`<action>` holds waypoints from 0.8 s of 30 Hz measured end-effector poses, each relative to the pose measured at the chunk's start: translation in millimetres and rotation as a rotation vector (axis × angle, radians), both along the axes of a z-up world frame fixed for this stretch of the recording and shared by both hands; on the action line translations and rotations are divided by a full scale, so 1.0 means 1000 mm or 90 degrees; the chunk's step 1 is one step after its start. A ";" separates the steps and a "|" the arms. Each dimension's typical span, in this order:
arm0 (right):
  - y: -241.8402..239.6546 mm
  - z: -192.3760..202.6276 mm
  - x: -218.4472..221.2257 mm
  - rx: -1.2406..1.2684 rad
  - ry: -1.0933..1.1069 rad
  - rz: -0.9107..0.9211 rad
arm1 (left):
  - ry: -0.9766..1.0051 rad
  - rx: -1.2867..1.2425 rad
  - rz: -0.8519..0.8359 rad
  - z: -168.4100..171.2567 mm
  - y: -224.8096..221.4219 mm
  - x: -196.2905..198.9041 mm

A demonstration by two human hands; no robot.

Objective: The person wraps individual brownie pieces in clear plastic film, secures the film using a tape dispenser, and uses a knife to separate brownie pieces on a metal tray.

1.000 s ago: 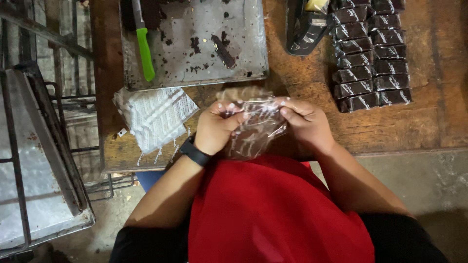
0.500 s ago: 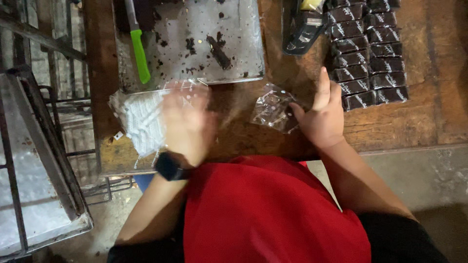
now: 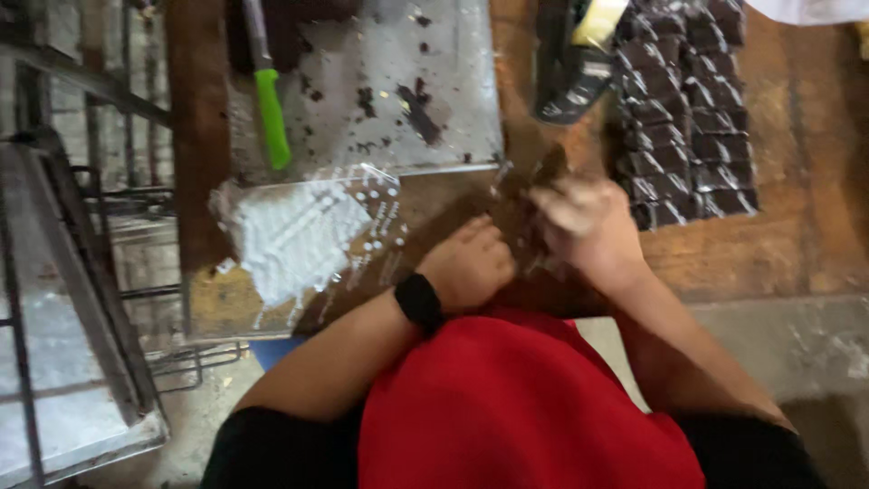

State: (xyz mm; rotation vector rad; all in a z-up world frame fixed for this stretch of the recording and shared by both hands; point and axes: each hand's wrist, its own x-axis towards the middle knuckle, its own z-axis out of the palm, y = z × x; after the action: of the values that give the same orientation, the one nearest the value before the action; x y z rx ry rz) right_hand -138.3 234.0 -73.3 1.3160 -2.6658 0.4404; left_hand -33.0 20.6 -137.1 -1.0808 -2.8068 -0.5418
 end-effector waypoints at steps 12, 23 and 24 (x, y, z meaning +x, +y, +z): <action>-0.112 0.029 -0.098 -0.110 -0.425 -0.025 | 0.017 0.142 -0.069 -0.041 0.006 -0.004; -0.303 -0.064 -0.168 -0.183 -0.314 -0.092 | -0.124 -0.023 -0.171 -0.071 0.033 -0.026; -0.307 -0.063 -0.165 -0.201 -0.343 -0.104 | -0.115 -0.029 -0.168 -0.072 0.036 -0.025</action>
State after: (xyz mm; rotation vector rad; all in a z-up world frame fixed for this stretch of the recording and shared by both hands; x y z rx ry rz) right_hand -303.1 -72.6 -136.5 0.9809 -2.9018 1.2876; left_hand -58.3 56.1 -208.7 -1.4960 -2.8559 -0.6319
